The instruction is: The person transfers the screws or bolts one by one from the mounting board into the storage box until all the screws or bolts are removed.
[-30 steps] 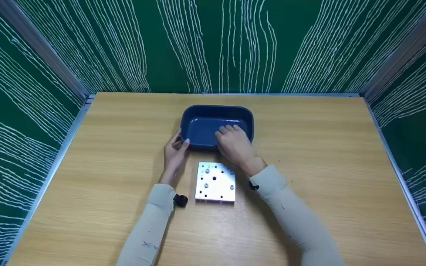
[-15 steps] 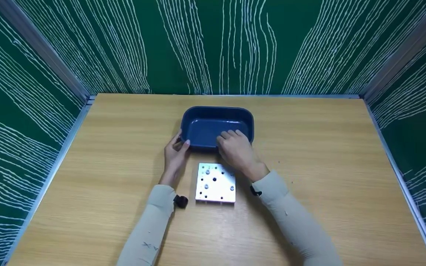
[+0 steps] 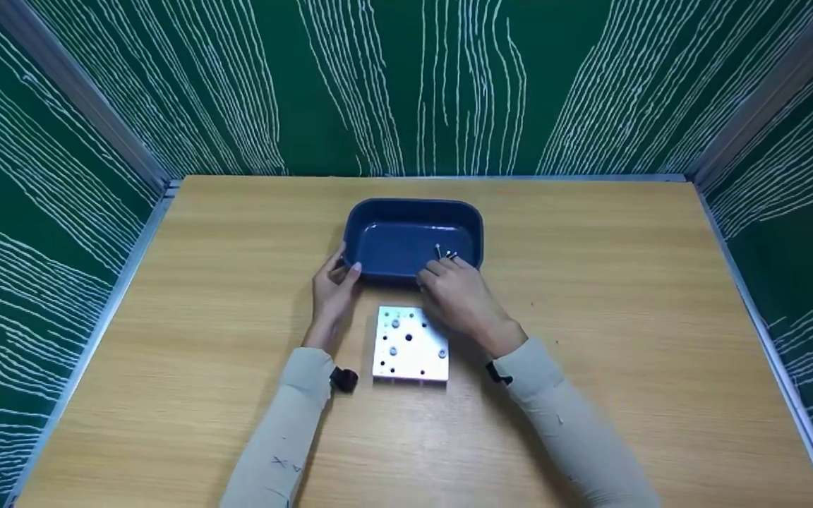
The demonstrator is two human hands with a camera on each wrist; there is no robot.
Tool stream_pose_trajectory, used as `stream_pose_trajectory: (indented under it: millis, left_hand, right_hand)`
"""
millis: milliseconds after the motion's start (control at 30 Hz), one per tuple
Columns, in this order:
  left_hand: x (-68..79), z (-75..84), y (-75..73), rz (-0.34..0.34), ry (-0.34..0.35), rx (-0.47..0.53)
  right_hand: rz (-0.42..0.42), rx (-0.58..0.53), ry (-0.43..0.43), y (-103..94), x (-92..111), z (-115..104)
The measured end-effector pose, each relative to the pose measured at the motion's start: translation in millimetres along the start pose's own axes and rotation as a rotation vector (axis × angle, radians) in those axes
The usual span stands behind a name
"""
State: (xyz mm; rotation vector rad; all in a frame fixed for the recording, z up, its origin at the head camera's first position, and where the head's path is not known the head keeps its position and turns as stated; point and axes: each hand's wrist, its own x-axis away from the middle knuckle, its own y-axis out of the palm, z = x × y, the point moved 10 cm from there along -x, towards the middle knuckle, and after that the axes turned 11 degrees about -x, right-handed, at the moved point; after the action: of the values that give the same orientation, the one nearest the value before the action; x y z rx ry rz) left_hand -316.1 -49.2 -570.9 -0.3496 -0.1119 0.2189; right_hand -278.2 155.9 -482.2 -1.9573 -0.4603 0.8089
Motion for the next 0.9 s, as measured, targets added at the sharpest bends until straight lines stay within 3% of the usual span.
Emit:
stream_pose_trajectory:
  millis: [200,367,733,900]
  left_hand:
    - [-1.0,-1.1,0.2,-0.004,-0.004,-0.007]
    - [-0.2,1.5,-0.3,-0.004,0.036,-0.002]
    - [0.7,4.4,-0.4,-0.012,0.051,0.011]
    - [1.7,4.7,0.6,-0.028,0.044,-0.044]
  right_hand:
    - [0.019,-0.011,-0.015,-1.8,14.2,-0.6]
    - [0.044,-0.039,-0.018,-2.3,26.4,-1.4]
    - [0.062,-0.040,0.054,-2.9,46.8,3.2]
    - [0.082,-0.058,0.070,-5.6,58.2,7.2]
